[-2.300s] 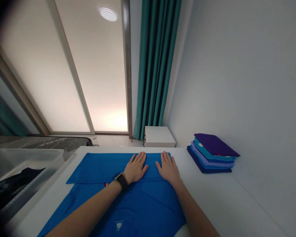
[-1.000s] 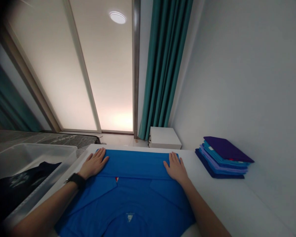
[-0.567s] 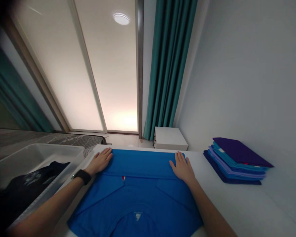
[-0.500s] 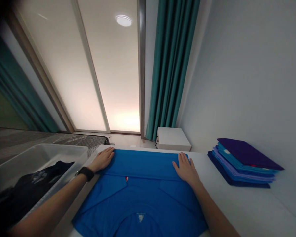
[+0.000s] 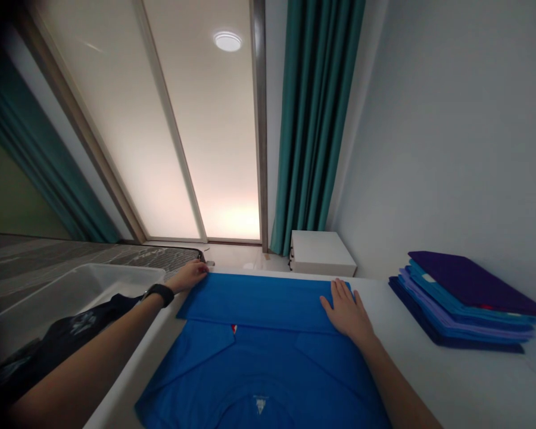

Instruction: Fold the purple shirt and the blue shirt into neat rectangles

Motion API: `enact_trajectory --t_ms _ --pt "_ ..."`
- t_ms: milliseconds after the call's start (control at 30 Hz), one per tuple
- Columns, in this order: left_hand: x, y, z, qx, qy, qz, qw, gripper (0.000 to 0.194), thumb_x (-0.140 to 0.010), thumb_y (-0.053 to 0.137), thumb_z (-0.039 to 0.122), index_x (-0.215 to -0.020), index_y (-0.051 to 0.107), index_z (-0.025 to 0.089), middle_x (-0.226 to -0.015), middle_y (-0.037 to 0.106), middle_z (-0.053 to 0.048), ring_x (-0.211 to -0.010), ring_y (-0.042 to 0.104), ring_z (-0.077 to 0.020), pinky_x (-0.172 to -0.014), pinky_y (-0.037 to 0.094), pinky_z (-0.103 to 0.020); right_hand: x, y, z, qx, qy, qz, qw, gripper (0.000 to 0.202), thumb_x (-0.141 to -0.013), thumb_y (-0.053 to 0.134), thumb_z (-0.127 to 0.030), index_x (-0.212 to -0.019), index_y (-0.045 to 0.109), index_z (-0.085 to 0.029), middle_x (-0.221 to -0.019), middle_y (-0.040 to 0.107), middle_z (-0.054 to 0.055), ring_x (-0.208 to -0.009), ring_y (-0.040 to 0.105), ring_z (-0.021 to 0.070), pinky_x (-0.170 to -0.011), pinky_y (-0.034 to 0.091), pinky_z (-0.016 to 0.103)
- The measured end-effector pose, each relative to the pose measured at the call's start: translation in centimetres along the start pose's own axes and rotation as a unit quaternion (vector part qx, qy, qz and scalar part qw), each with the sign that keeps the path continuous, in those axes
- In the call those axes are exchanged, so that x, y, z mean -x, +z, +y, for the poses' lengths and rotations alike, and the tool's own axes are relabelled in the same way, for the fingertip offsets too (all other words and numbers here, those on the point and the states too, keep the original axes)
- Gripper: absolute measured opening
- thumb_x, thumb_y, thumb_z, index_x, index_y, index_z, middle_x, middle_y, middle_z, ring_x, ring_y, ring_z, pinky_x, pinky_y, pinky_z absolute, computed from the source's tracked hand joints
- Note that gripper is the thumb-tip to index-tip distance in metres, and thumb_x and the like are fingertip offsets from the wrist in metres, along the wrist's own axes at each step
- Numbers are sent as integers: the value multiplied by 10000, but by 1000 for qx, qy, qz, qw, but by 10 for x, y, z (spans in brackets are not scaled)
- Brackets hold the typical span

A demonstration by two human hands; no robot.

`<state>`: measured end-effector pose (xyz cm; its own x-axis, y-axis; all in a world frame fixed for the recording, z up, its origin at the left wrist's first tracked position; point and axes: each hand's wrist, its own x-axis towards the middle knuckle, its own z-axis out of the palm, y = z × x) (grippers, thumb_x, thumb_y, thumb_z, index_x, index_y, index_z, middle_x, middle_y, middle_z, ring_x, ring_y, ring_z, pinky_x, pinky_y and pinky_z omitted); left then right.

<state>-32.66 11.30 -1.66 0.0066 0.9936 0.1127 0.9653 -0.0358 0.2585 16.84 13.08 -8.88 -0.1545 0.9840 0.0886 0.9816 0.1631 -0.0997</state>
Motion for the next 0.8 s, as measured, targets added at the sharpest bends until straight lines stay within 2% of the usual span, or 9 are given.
enact_trajectory --t_ms 67,133,267,400,500,600,800 --pt "1 -1 1 15 -6 8 1000 164 -759 550 226 -797 699 169 -906 655 -100 -902 613 -250 -835 453 -320 0 0 0 6 1 1 1000 736 -935 228 -533 -1498 273 -61 -1572 239 137 -1460 167 259 -1179 104 503" --pt "3 0 2 33 -12 18 999 157 -770 534 241 -805 674 178 -877 662 -83 -875 618 -240 -807 454 -310 0 0 0 6 0 2 1000 731 -935 229 -533 -1498 279 -68 -1571 240 134 -1459 171 257 -1179 103 503" --pt "8 5 3 71 -41 41 996 274 -817 481 311 -990 640 171 -853 678 -61 -807 636 -222 -750 460 -303 -1 3 2 -7 -5 6 1000 730 -929 249 -530 -1491 292 -66 -1566 253 138 -1456 180 265 -1176 110 516" --pt "15 14 3 108 -68 57 990 423 -786 513 406 -1107 640 163 -855 692 -55 -795 654 -229 -721 474 -299 -3 8 4 -23 -8 20 1000 698 -930 269 -509 -1476 332 -79 -1557 276 141 -1450 202 273 -1173 121 528" --pt "19 18 4 130 -74 67 987 432 -755 532 455 -1049 685 177 -895 707 -59 -846 656 -243 -757 477 -302 -6 12 8 -49 -6 34 998 629 -946 254 -466 -1457 379 -120 -1543 319 124 -1441 237 262 -1169 144 526" --pt "21 20 5 146 -77 74 983 420 -725 548 487 -974 706 187 -894 715 -58 -867 648 -261 -769 480 -312 -14 11 20 -106 -15 56 993 562 -955 244 -401 -1412 447 -145 -1491 417 121 -1410 314 256 -1156 219 502" --pt "21 19 4 206 -92 75 971 396 -675 571 517 -854 705 190 -808 710 -46 -813 646 -274 -719 493 -307 -34 -5 51 -146 -39 62 987 460 -929 297 -254 -1292 561 -156 -1341 562 135 -1275 477 237 -1105 322 419"
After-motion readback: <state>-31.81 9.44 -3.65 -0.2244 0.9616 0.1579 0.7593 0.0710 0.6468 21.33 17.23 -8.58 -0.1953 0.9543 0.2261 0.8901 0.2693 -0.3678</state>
